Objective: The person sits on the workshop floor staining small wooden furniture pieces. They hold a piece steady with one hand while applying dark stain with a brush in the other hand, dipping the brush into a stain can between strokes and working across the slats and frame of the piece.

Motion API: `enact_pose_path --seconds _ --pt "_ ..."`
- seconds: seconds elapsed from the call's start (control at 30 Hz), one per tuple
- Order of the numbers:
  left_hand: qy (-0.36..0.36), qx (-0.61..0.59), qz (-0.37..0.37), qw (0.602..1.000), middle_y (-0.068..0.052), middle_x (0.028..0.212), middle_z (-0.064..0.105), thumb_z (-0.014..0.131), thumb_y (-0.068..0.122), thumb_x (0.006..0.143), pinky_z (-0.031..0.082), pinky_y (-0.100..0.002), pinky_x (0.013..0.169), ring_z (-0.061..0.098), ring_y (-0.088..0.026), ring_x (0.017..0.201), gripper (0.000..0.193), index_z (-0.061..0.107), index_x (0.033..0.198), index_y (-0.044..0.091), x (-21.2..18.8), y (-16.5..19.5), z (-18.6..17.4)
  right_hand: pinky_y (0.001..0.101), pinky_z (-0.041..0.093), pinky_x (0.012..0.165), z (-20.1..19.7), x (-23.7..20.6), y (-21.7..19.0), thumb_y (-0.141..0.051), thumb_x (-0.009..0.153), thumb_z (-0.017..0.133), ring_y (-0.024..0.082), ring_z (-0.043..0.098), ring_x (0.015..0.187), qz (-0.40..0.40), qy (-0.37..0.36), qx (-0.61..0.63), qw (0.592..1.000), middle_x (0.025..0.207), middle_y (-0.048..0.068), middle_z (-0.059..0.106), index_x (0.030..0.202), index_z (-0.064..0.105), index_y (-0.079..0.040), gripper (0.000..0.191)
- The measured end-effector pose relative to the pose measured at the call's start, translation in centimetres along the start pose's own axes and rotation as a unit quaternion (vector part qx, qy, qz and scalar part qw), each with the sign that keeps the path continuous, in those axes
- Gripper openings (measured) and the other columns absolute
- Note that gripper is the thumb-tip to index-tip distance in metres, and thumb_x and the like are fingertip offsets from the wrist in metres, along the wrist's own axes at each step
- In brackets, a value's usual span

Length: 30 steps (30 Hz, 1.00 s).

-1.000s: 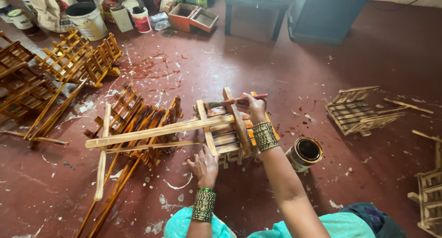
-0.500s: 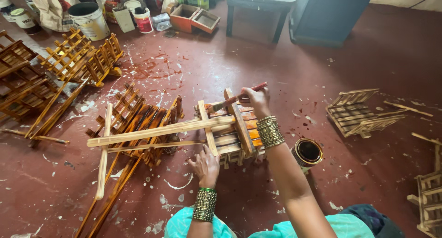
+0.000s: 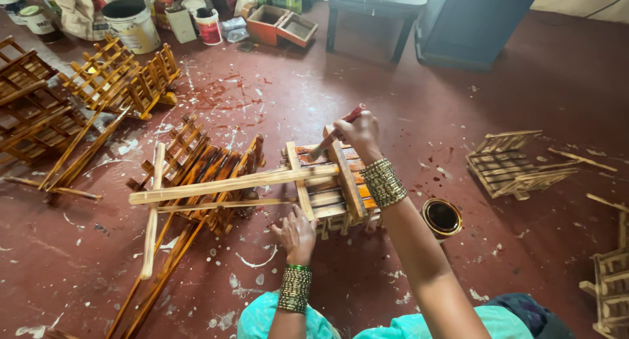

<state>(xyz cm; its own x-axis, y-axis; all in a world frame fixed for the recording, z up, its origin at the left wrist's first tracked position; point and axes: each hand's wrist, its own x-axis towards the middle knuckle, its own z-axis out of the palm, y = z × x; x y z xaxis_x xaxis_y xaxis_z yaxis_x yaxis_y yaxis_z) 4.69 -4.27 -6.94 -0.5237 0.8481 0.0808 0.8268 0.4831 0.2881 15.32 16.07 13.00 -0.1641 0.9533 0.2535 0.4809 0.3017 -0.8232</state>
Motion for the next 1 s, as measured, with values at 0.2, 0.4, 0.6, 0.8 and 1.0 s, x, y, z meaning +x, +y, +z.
enact_pose_path --seconds 0.2,0.4,0.6,0.8,1.0 --pt "-0.009 0.002 0.001 1.000 -0.013 0.125 0.067 0.074 0.057 0.084 0.035 -0.067 0.107 0.063 -0.030 0.119 0.085 0.049 0.146 0.006 -0.1 0.5 -0.4 0.0429 0.060 0.071 1.8 0.6 -0.6 -0.036 0.080 0.078 0.032 0.074 0.072 -0.124 0.047 -0.214 0.968 0.076 0.016 0.074 0.081 0.078 -0.008 0.028" --pt "-0.020 -0.007 0.002 1.000 -0.013 0.125 0.067 0.075 0.058 0.082 0.034 -0.066 0.106 0.062 -0.029 0.118 0.088 0.047 0.146 0.005 -0.2 0.9 -0.8 0.0473 0.059 0.070 3.8 1.8 -0.7 -0.044 0.086 0.076 0.037 0.073 0.075 -0.186 0.057 -0.254 0.947 0.080 0.016 0.074 0.083 0.075 -0.008 0.036" --pt "-0.007 -0.034 0.002 0.999 -0.011 0.123 0.067 0.077 0.056 0.081 0.033 -0.067 0.107 0.062 -0.027 0.117 0.089 0.047 0.147 0.005 -0.4 1.4 -0.3 0.0474 0.059 0.067 4.3 1.6 -1.0 -0.045 0.087 0.076 0.037 0.072 0.070 -0.205 0.066 -0.284 0.934 0.076 0.017 0.073 0.082 0.076 -0.007 0.039" --pt "0.013 -0.060 0.020 0.998 -0.015 0.122 0.068 0.078 0.054 0.082 0.033 -0.070 0.105 0.062 -0.029 0.115 0.089 0.047 0.146 0.000 -0.4 1.3 0.2 0.0469 0.059 0.069 4.1 1.1 -1.4 -0.045 0.087 0.077 0.036 0.072 0.068 -0.150 0.054 -0.283 0.946 0.071 0.020 0.071 0.076 0.076 -0.005 0.041" --pt "0.012 -0.076 0.015 0.997 -0.015 0.121 0.068 0.079 0.051 0.080 0.032 -0.071 0.105 0.062 -0.030 0.115 0.089 0.047 0.145 -0.001 -0.5 1.5 0.2 0.0474 0.059 0.072 4.2 1.5 -0.9 -0.038 0.080 0.078 0.037 0.073 0.072 -0.136 0.029 -0.316 0.939 0.075 0.020 0.072 0.078 0.077 -0.006 0.033"
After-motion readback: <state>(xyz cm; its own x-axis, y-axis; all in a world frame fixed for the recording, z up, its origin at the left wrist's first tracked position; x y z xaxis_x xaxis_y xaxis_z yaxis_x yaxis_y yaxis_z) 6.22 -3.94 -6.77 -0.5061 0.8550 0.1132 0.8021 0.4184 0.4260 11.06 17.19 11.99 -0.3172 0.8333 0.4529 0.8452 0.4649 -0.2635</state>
